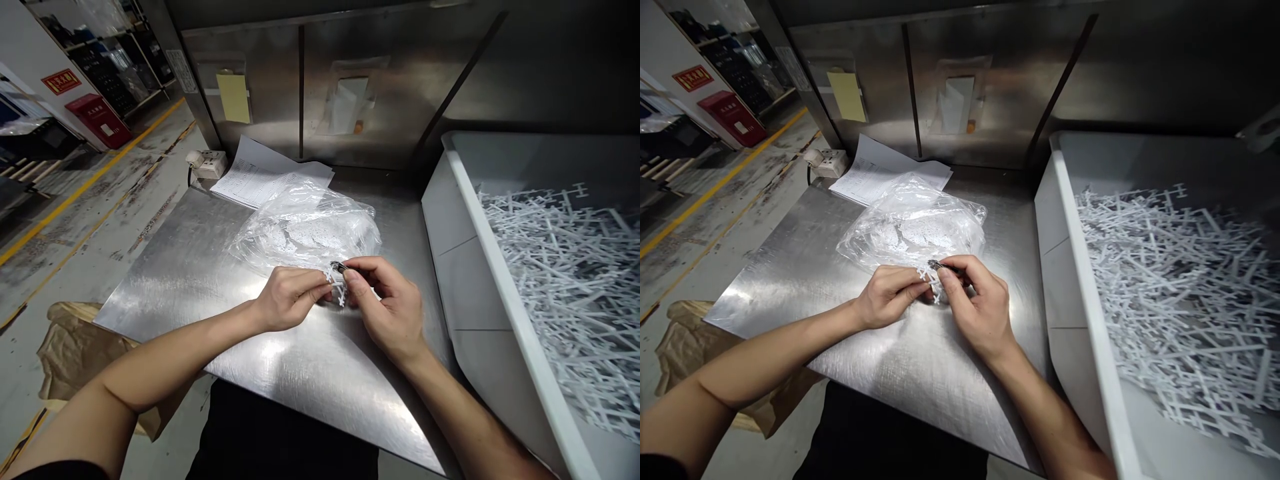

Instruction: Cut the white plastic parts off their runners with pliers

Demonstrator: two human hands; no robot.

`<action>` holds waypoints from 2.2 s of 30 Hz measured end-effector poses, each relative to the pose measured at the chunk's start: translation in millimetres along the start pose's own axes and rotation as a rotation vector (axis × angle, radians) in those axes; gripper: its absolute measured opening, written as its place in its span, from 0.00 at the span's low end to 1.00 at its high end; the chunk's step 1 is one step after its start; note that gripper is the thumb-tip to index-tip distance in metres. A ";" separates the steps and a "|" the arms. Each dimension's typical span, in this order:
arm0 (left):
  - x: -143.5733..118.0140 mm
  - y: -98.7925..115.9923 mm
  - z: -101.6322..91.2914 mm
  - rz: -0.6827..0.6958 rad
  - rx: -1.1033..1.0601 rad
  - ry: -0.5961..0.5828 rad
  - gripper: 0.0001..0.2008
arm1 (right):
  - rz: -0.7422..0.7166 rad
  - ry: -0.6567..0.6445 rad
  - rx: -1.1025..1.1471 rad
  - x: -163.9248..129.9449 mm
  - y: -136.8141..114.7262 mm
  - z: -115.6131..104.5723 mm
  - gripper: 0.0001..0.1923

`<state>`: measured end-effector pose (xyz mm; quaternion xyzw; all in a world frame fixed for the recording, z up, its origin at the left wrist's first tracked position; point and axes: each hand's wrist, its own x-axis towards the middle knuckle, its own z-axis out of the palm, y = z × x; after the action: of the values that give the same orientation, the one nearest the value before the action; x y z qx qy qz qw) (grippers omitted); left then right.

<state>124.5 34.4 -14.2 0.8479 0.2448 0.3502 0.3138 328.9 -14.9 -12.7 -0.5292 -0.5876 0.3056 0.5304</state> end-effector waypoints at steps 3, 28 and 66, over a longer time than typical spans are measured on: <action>0.0 0.6 0.8 -0.020 -0.021 -0.007 0.14 | 0.039 -0.003 0.011 -0.7 2.6 1.4 0.09; -2.5 -2.7 6.4 -0.057 0.066 0.017 0.12 | 0.032 -0.032 -0.002 -0.3 -7.0 -0.5 0.09; -2.8 -8.8 8.3 0.053 0.259 0.078 0.12 | 0.032 -0.075 0.073 0.0 -1.1 3.2 0.09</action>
<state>127.2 35.7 -26.2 0.8733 0.2775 0.3565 0.1823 325.6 -14.6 -12.5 -0.5068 -0.5871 0.3549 0.5221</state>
